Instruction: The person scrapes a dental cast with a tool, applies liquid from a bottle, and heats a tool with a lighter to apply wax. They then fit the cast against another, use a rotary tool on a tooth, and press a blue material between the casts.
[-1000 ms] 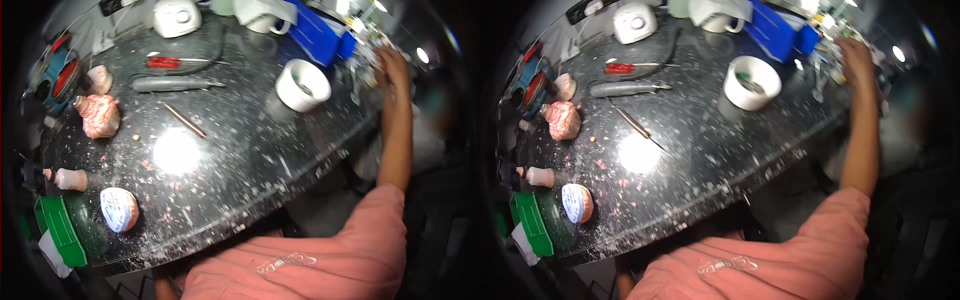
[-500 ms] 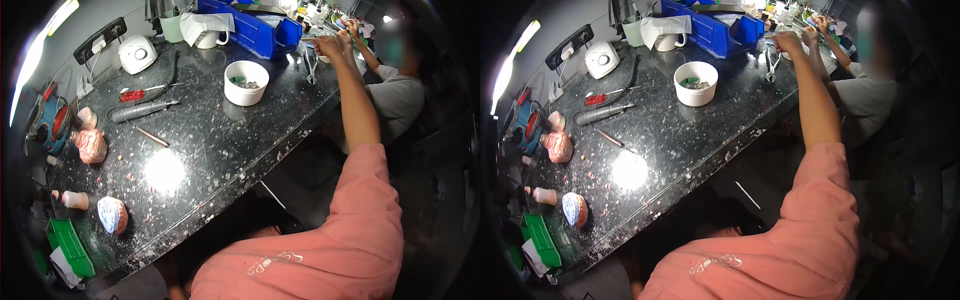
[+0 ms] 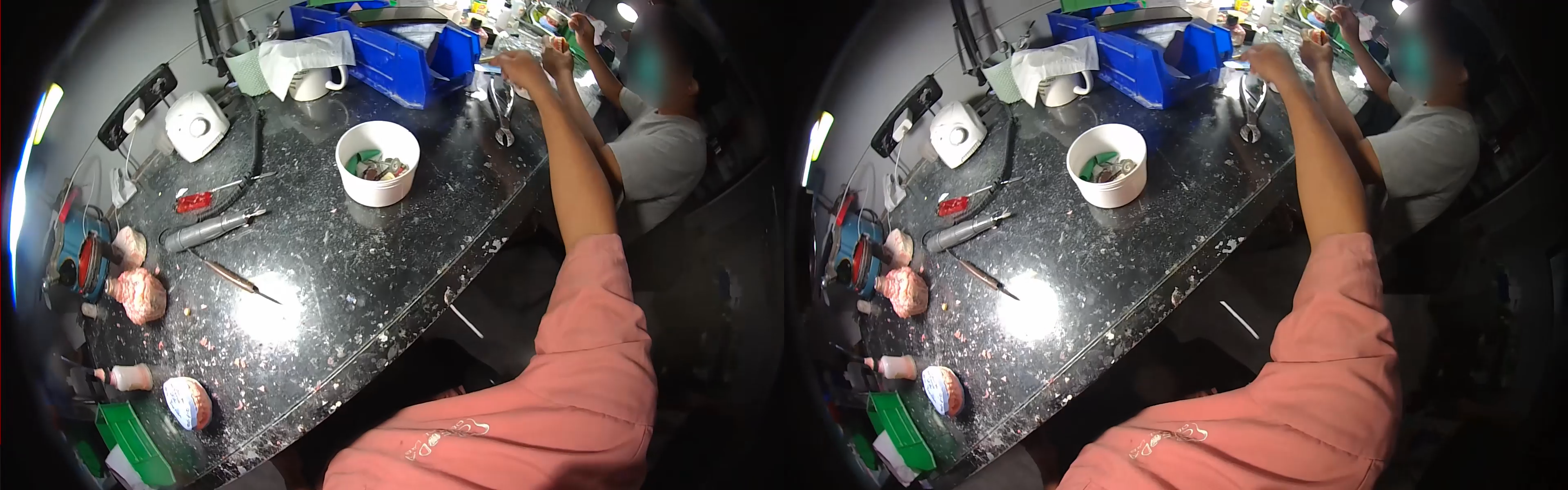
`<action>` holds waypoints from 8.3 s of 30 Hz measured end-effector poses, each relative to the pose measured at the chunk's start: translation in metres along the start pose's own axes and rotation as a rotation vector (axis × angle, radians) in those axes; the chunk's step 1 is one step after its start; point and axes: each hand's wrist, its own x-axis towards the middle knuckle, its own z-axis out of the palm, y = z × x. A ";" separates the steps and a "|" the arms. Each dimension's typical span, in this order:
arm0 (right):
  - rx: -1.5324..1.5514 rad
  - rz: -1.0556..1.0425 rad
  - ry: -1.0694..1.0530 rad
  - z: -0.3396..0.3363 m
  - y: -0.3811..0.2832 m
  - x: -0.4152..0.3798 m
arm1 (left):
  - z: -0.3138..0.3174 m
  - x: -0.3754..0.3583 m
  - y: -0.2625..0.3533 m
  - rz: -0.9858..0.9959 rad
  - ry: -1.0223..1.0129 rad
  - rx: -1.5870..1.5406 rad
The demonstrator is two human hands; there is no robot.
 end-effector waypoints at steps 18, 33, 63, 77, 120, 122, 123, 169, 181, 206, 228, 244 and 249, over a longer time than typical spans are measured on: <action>-0.598 -0.204 -0.092 0.031 0.010 0.032 | -0.007 -0.004 -0.008 0.127 0.070 0.321; 0.156 -0.217 -0.005 0.009 -0.002 -0.036 | -0.006 -0.021 0.002 0.221 0.111 0.571; 0.354 -0.215 0.093 0.018 -0.042 -0.124 | -0.413 0.049 0.127 0.632 0.100 -0.799; 1.344 -0.245 -1.235 0.090 -0.319 -0.410 | -0.407 0.098 0.150 0.366 0.129 -0.869; 1.229 -0.234 -1.113 0.139 -0.351 -0.428 | -0.411 0.156 0.099 0.604 -0.084 -0.384; 1.250 -0.226 -1.071 0.140 -0.355 -0.432 | -0.411 0.159 0.098 0.599 -0.108 -0.411; 1.272 -0.214 -1.028 0.141 -0.355 -0.434 | -0.412 0.160 0.099 0.594 -0.135 -0.437; 1.223 -0.936 -0.204 0.131 -0.367 -0.450 | -0.351 0.101 0.131 0.375 0.200 -1.787; 1.189 -1.006 -0.368 0.124 -0.349 -0.437 | -0.345 0.095 0.148 0.398 0.305 -1.646; 1.389 -0.751 -0.577 0.125 -0.341 -0.444 | -0.363 0.082 0.160 0.324 0.276 -1.535; 1.415 -0.785 -0.579 0.127 -0.343 -0.441 | -0.361 0.084 0.158 0.356 0.290 -1.518; 1.451 -0.739 -0.755 0.130 -0.346 -0.443 | -0.361 0.088 0.148 0.293 0.212 -1.543; 1.518 -0.515 -0.777 0.110 -0.344 -0.428 | -0.362 0.106 0.125 0.137 0.357 -0.982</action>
